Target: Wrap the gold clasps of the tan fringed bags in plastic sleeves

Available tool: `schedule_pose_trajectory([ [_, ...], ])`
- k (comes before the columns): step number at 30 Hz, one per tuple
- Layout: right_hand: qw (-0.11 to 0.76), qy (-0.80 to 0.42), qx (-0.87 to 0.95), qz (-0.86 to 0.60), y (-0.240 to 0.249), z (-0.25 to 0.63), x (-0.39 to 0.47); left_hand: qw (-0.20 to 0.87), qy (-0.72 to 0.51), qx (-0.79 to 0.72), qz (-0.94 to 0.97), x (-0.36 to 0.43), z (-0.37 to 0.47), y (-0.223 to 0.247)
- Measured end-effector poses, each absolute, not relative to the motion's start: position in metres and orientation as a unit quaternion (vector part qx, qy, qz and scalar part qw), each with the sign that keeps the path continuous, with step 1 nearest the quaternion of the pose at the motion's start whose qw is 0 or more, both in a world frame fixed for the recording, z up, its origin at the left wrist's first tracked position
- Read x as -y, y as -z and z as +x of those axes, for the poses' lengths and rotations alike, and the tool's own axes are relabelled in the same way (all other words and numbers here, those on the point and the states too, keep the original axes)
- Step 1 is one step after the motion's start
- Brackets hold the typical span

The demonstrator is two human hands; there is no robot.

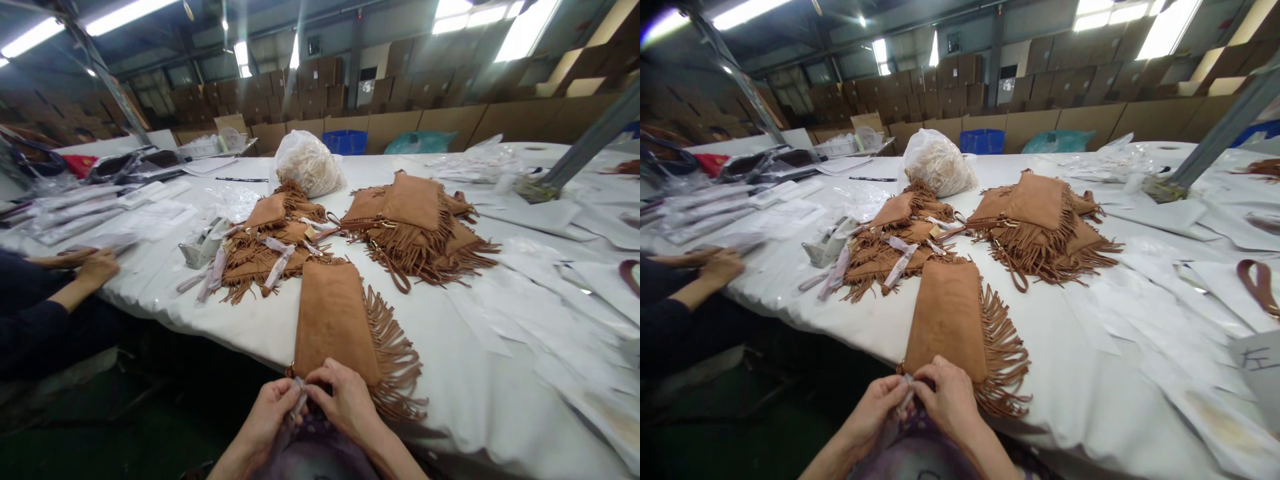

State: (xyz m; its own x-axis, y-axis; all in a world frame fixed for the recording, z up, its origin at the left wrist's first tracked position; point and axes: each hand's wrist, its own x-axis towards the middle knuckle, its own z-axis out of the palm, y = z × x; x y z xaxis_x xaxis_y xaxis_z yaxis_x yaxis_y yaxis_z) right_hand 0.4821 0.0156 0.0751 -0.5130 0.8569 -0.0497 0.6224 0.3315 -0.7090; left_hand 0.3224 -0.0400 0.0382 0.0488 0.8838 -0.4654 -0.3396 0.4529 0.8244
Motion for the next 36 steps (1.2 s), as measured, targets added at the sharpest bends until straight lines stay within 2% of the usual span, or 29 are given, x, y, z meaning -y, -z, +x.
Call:
schedule_pose_trajectory([
  [5,0.162,-0.319,0.804,-0.474,-0.075,0.476,-0.013,0.639,-0.438,-0.561,0.291,0.042,0.311,-0.032],
  [25,0.180,-0.353,0.798,-0.455,-0.069,0.473,-0.019,0.720,-0.457,-0.481,0.203,0.034,0.313,-0.036],
  [36,0.183,-0.300,0.819,-0.453,-0.057,0.465,-0.022,0.715,-0.423,-0.542,0.126,0.025,0.328,-0.041],
])
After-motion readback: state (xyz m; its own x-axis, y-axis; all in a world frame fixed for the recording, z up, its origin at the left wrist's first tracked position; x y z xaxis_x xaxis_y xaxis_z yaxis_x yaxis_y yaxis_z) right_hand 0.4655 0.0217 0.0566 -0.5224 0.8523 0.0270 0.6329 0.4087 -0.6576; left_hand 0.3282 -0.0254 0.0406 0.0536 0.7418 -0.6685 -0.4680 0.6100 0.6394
